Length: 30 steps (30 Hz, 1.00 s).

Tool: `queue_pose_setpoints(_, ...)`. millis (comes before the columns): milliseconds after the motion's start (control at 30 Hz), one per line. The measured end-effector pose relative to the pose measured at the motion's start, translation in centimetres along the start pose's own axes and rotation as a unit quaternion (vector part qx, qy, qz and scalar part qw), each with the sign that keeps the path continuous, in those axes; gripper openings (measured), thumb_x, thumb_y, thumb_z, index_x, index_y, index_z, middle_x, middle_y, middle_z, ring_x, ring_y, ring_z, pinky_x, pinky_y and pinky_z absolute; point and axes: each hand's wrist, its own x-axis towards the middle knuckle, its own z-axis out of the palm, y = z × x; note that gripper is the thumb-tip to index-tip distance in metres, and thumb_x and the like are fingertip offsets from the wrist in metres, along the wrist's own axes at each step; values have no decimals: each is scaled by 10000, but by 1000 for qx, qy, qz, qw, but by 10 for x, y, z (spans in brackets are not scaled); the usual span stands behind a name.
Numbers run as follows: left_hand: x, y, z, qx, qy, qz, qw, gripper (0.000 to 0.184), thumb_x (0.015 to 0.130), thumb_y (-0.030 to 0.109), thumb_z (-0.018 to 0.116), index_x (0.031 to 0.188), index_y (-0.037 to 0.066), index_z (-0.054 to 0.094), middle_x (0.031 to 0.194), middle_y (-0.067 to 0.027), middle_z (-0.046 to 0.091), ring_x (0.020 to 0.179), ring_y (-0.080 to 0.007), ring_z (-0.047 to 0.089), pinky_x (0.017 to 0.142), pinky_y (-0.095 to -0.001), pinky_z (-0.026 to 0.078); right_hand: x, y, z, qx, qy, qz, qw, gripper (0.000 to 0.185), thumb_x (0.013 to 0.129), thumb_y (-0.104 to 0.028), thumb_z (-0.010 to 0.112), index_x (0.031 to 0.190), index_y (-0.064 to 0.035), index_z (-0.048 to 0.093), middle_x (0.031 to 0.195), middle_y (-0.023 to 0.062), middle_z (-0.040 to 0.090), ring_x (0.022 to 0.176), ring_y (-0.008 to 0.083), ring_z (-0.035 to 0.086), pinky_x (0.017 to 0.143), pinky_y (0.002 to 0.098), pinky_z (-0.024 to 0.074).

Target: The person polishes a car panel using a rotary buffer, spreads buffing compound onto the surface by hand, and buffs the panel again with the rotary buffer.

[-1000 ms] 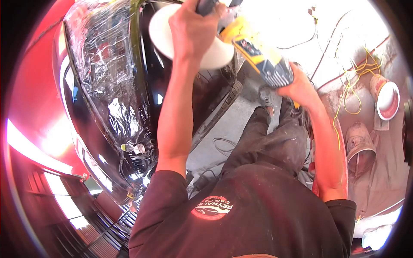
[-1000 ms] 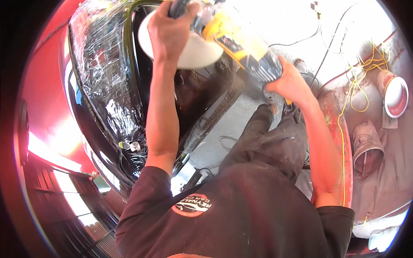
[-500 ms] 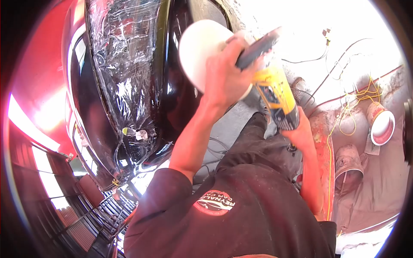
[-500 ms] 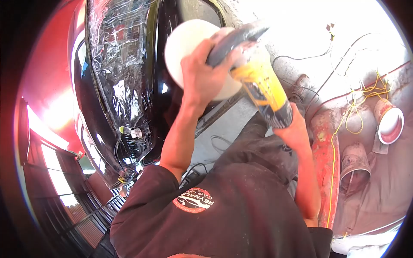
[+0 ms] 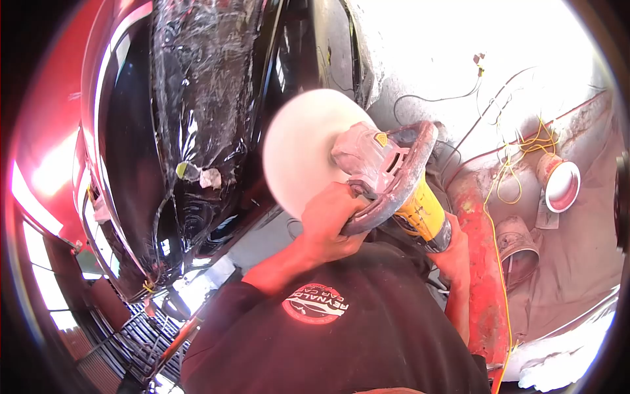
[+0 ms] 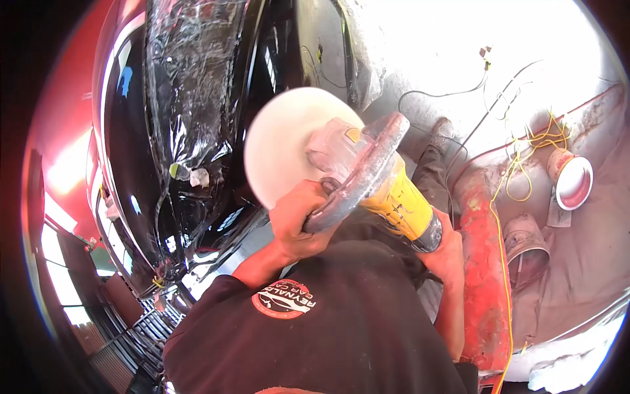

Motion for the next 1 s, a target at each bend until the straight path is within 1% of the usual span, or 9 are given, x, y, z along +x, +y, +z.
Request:
queue_pose_setpoints(133,22,-3,-19,50,19,-16,998,288,721,15,881,865,-1,632,747,-118,659,613,-224,630,604,-303,510,20,-33,-11,-16,16,-46,999,705,691,-30,816,1357,-67,584,1093,227,749,1117,352,725,903,397,563)
queue_pose_setpoints(367,115,-42,6,73,128,-5,989,279,769,103,897,882,17,657,740,-109,664,600,-167,624,590,-305,504,103,-69,-52,-75,46,-99,991,618,712,-49,796,1297,-47,596,1047,253,744,1074,396,727,875,421,563)
queue_pose_setpoints(433,145,-55,15,61,152,-3,986,270,784,130,894,875,20,664,726,-115,662,594,-164,621,588,-312,504,129,-80,-62,-77,42,-101,991,590,695,-30,760,1262,-29,598,1043,225,740,1039,353,735,889,395,550)
queue_pose_setpoints(500,175,-71,22,67,169,14,983,296,765,121,879,955,43,667,698,-119,641,594,-259,667,574,-356,517,152,-96,-74,-86,27,-94,992,582,684,-22,738,1249,-22,598,1042,202,734,1016,320,731,898,377,541)
queue_pose_setpoints(633,228,-91,33,7,209,-28,977,282,769,158,877,950,28,705,723,-154,683,629,-290,688,593,-368,535,196,-109,-79,-51,36,-97,993,568,684,-35,728,1233,18,591,1027,143,724,967,234,702,890,346,531)
queue_pose_setpoints(733,247,-102,36,-66,230,48,970,237,862,156,813,990,-24,725,807,-165,723,698,-186,670,656,-337,519,208,-112,-77,-33,34,-96,994,573,679,-26,733,1232,23,590,1018,142,720,955,223,696,867,338,533)
queue_pose_setpoints(833,233,-98,33,-80,218,32,972,240,856,164,815,994,-16,738,808,-161,732,727,-170,689,682,-322,540,197,-105,-70,-39,33,-106,993,558,673,-22,738,1212,22,598,994,148,722,935,239,703,854,345,534)
queue_pose_setpoints(867,224,-98,35,-37,213,-31,976,269,766,146,865,954,26,714,729,-162,694,647,-307,702,607,-378,544,190,-98,-68,-43,31,-110,993,554,672,-23,740,1206,21,600,990,150,723,932,245,705,856,347,534)
queue_pose_setpoints(1000,159,-68,22,-18,202,-13,979,235,773,111,836,914,26,669,721,-181,675,658,-345,692,610,-390,537,125,-75,-41,-47,62,-114,990,530,667,-43,753,1176,7,611,977,168,732,940,274,723,876,360,538)
